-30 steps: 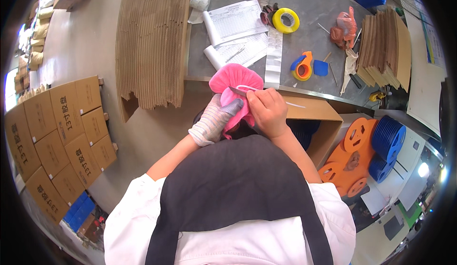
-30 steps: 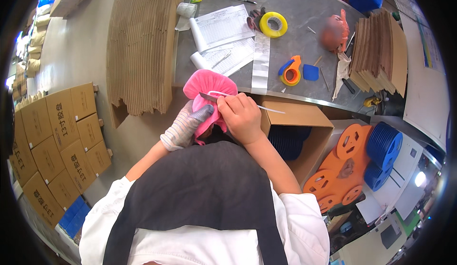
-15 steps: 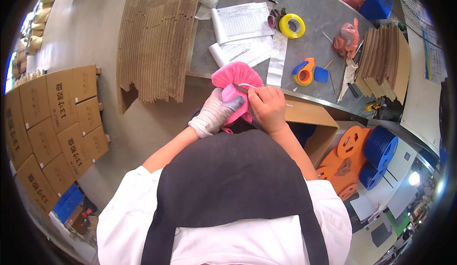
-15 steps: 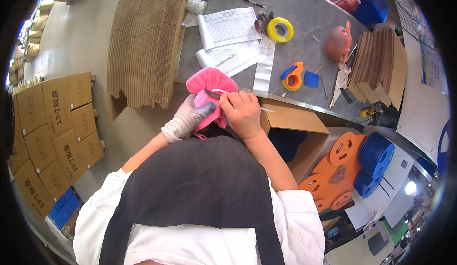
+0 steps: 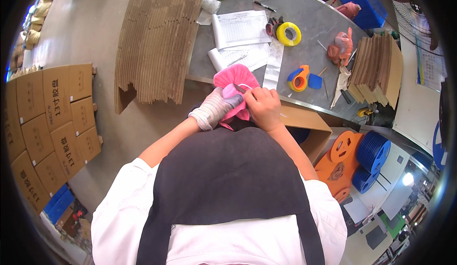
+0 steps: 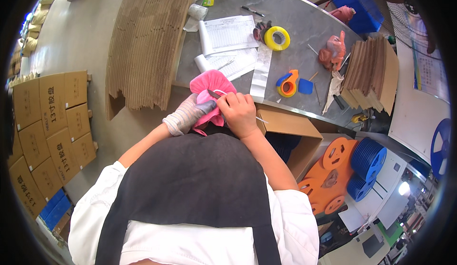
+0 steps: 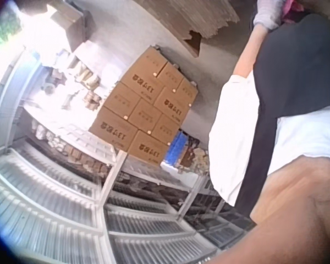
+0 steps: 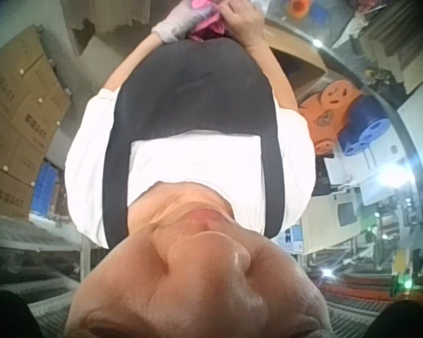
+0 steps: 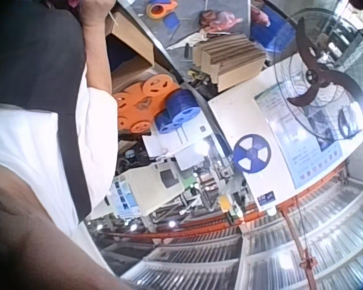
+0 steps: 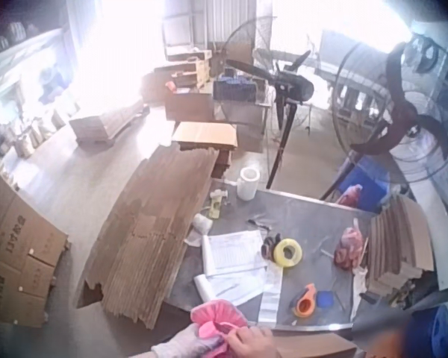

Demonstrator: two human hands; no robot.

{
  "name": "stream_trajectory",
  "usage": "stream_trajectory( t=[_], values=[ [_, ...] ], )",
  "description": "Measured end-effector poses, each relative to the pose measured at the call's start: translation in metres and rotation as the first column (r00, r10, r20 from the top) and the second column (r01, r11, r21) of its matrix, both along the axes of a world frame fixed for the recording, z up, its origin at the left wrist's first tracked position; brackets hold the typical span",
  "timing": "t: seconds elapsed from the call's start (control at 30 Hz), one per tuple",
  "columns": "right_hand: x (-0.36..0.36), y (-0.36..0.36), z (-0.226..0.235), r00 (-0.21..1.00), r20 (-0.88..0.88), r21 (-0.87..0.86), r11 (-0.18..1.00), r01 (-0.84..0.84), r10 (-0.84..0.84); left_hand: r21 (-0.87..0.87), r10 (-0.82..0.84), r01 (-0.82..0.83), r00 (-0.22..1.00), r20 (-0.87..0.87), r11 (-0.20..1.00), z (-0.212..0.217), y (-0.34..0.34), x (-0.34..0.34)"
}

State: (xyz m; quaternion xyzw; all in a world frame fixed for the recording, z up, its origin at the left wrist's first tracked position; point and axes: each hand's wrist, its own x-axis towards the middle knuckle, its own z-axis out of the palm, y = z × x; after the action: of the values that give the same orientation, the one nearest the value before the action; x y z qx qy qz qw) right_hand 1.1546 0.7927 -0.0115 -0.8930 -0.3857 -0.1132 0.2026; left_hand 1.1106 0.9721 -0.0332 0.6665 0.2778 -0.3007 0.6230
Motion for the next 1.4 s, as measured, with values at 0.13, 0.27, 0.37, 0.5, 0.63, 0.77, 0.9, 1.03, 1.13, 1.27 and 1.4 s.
stream_trajectory(
  t=[0.13, 0.27, 0.37, 0.5, 0.63, 0.77, 0.9, 1.03, 1.13, 1.27, 1.4],
  values=[
    [0.0, 0.004, -0.008, 1.0, 0.003, -0.003, 1.0, 0.015, -0.015, 0.195, -0.207, 0.211, 0.977, -0.04, 0.958, 0.037, 0.006, 0.018],
    [0.0, 0.011, 0.001, 1.0, -0.013, -0.004, 1.0, 0.023, -0.023, 0.283, -0.284, 0.27, 0.959, 0.007, 0.92, 0.023, 0.013, 0.015],
    [0.001, 0.014, 0.002, 0.999, -0.019, -0.016, 0.999, 0.027, -0.028, 0.293, -0.304, 0.296, 0.953, -0.017, 0.909, 0.021, 0.013, 0.015],
    [0.001, 0.016, -0.005, 1.0, 0.008, -0.003, 1.0, 0.026, -0.026, 0.286, -0.239, 0.222, 0.971, 0.025, 0.932, 0.024, 0.014, 0.015],
    [-0.002, 0.015, -0.004, 0.999, 0.023, -0.036, 0.999, 0.031, -0.03, 0.132, -0.087, 0.077, 0.993, 0.078, 0.988, 0.007, 0.018, 0.004],
    [-0.003, 0.016, -0.004, 0.999, 0.045, -0.048, 0.999, 0.025, -0.023, 0.154, -0.094, 0.08, 0.992, 0.087, 0.985, 0.023, 0.019, 0.004],
    [-0.002, 0.024, 0.0, 0.998, 0.062, -0.033, 0.999, 0.006, -0.004, 0.283, -0.198, 0.16, 0.974, 0.112, 0.946, 0.022, 0.021, 0.005],
    [-0.002, 0.031, 0.002, 0.996, 0.088, -0.026, 1.0, -0.004, 0.006, 0.348, -0.266, 0.19, 0.946, 0.187, 0.918, 0.017, 0.022, 0.002],
    [-0.001, 0.033, 0.001, 0.995, 0.102, -0.041, 0.999, -0.007, 0.011, 0.398, -0.331, 0.211, 0.907, 0.261, 0.893, -0.011, 0.025, 0.002],
    [0.001, 0.037, -0.004, 0.991, 0.13, -0.05, 0.999, -0.017, 0.023, 0.491, -0.474, 0.311, 0.843, 0.254, 0.814, 0.019, 0.025, 0.002],
    [0.001, 0.04, -0.004, 0.988, 0.146, -0.052, 0.998, -0.037, 0.044, 0.476, -0.412, 0.245, 0.866, 0.285, 0.845, 0.005, 0.023, -0.001]
  ],
)
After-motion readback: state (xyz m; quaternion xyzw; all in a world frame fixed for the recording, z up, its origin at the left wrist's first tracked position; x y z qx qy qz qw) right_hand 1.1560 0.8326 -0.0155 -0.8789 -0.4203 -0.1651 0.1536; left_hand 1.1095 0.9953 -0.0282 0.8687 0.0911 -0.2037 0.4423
